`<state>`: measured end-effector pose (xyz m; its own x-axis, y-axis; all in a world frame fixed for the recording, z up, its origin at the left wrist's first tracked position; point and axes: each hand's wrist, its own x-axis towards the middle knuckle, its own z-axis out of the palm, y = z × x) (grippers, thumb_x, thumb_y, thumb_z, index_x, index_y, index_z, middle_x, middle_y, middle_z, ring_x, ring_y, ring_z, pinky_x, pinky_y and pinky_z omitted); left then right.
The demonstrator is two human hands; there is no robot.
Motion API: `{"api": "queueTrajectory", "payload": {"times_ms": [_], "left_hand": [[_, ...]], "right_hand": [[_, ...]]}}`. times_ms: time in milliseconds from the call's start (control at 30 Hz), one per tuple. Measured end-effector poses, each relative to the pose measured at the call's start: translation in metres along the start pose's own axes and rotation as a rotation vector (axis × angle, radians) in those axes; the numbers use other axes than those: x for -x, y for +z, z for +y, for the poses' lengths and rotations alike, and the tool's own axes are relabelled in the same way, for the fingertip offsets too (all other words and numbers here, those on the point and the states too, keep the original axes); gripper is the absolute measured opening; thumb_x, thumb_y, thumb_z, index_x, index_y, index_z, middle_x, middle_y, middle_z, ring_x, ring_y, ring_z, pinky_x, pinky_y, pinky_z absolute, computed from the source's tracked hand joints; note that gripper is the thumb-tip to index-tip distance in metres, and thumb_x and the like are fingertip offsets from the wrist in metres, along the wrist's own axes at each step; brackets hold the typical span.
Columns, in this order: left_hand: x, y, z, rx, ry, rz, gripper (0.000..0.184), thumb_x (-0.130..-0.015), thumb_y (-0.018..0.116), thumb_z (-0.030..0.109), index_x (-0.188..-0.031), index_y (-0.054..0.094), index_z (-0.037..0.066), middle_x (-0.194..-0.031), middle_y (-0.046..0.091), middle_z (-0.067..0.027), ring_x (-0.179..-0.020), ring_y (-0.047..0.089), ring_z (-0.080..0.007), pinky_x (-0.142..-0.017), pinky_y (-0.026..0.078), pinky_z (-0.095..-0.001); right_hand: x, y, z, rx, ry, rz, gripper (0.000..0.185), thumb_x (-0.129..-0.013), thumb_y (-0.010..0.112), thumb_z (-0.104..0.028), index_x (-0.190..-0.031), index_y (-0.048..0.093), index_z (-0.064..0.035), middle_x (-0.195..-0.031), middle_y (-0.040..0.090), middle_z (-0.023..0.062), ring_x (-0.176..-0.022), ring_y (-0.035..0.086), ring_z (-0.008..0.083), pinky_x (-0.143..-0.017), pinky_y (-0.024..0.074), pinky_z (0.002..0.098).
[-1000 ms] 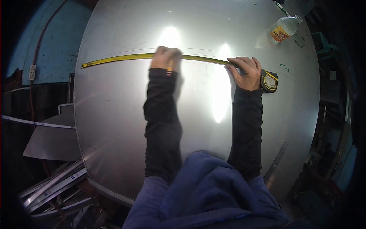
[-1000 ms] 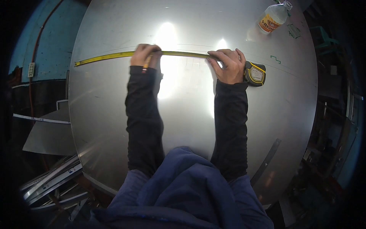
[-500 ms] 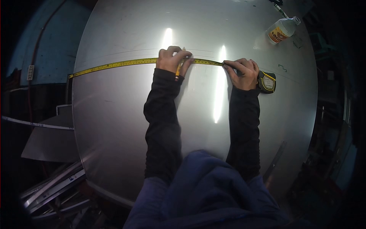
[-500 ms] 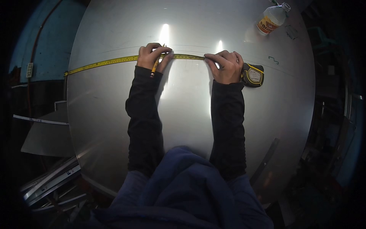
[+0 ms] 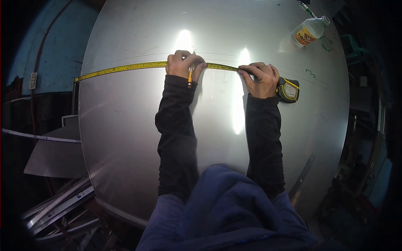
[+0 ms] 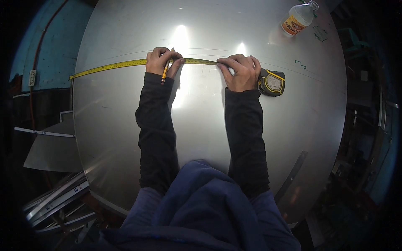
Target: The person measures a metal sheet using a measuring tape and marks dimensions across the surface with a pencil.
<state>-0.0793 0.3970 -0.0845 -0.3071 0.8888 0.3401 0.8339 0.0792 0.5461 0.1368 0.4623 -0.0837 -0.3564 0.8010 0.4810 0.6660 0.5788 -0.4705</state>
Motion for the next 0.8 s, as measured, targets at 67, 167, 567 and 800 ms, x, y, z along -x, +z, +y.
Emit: {"api": "queueTrajectory", "payload": {"times_ms": [67, 167, 567, 800], "left_hand": [[0.0011, -0.0007, -0.0004, 0.008, -0.005, 0.0, 0.011, -0.072, 0.073, 0.025, -0.079, 0.069, 0.017, -0.092, 0.055, -0.0064, -0.091, 0.048, -0.026, -0.082, 0.04, -0.0386], [0.0009, -0.0026, 0.0002, 0.023, -0.019, 0.001, 0.012, -0.072, 0.074, 0.025, -0.079, 0.069, 0.017, -0.092, 0.055, -0.0067, -0.091, 0.049, -0.026, -0.082, 0.04, -0.0388], [0.0024, -0.0038, 0.0042, -0.088, -0.009, 0.019, 0.016, -0.071, 0.074, 0.031, -0.08, 0.07, 0.018, -0.094, 0.056, -0.0063, -0.092, 0.049, -0.0249, -0.081, 0.039, -0.0395], [0.0024, -0.0029, 0.0043, -0.111, -0.024, 0.015, 0.018, -0.071, 0.074, 0.033, -0.079, 0.069, 0.018, -0.093, 0.055, -0.0073, -0.092, 0.049, -0.0253, -0.081, 0.039, -0.0399]], "right_hand": [[0.0005, 0.0004, -0.0006, -0.006, 0.014, -0.02, 0.009, -0.073, 0.072, -0.022, -0.081, 0.071, -0.0195, -0.082, 0.064, -0.0029, -0.083, 0.058, 0.0163, -0.096, 0.0315, 0.0426], [0.0008, 0.0011, -0.0009, 0.005, 0.002, -0.019, 0.009, -0.073, 0.072, -0.022, -0.082, 0.071, -0.02, -0.082, 0.064, -0.003, -0.083, 0.058, 0.0164, -0.097, 0.0313, 0.0425], [-0.0011, 0.0007, -0.0009, -0.008, 0.038, -0.049, 0.009, -0.073, 0.072, -0.022, -0.083, 0.071, -0.0211, -0.078, 0.062, -0.0023, -0.082, 0.058, 0.0161, -0.097, 0.0314, 0.0423], [-0.0009, -0.0003, -0.0013, -0.003, 0.038, -0.061, 0.011, -0.073, 0.072, -0.021, -0.083, 0.072, -0.0216, -0.078, 0.062, -0.0019, -0.08, 0.057, 0.0163, -0.097, 0.0318, 0.0416]]}}
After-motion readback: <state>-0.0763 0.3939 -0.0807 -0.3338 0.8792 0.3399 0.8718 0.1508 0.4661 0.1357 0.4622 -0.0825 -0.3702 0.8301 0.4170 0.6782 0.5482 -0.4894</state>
